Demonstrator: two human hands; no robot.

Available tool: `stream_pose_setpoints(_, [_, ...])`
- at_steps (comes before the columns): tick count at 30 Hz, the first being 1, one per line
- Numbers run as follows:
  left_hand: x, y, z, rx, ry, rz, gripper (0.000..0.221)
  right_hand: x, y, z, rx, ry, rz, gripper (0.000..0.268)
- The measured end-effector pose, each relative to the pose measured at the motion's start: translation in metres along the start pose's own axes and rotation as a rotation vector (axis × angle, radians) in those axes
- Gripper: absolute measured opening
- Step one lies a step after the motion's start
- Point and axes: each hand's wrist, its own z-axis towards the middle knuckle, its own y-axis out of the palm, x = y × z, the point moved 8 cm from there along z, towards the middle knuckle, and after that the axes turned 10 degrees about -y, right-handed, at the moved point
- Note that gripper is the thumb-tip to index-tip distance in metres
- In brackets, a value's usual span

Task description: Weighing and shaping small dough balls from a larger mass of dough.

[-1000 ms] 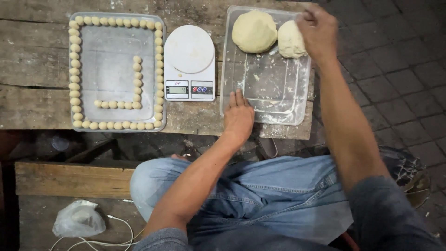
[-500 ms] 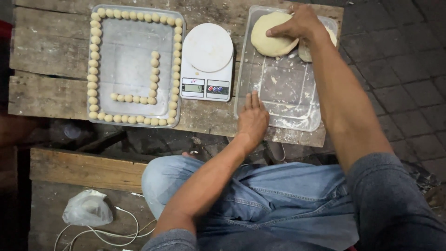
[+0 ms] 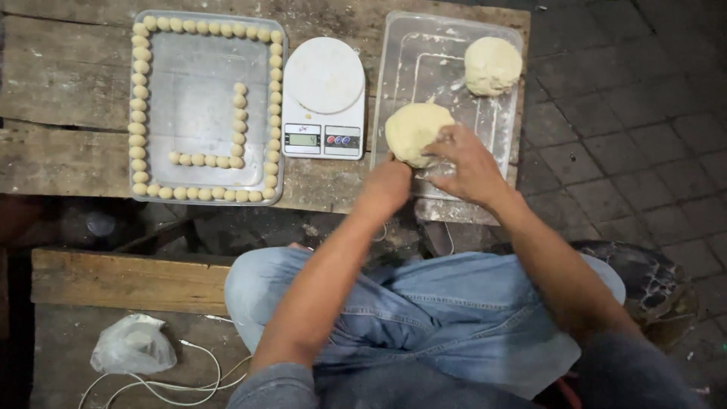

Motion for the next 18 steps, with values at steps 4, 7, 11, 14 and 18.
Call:
stream_pose_setpoints(4, [-0.027, -0.002, -0.009, -0.222, -0.046, -0.094, 0.023, -0.01, -0.04, -0.003, 0.249, 0.046, 0.098, 0.043])
stream_pose_setpoints(7, [-0.02, -0.04, -0.033, -0.122, -0.062, -0.09, 0.008, -0.029, -0.037, 0.033, 0.335, -0.002, -0.006, 0.057])
stream_pose_setpoints(11, [-0.023, -0.026, -0.044, 0.059, -0.046, 0.021, 0.025, -0.02, 0.039, 0.036, 0.195, 0.211, -0.423, 0.099])
stream_pose_setpoints(14, [-0.024, 0.031, -0.034, 0.192, 0.037, 0.121, 0.032, -0.013, 0.045, 0.034, 0.335, 0.13, -0.586, 0.077])
stream_pose_setpoints(18, [-0.021, 0.028, -0.019, -0.009, -0.053, 0.121, 0.027, 0.004, 0.032, 0.038, 0.246, 0.239, -0.409, 0.077])
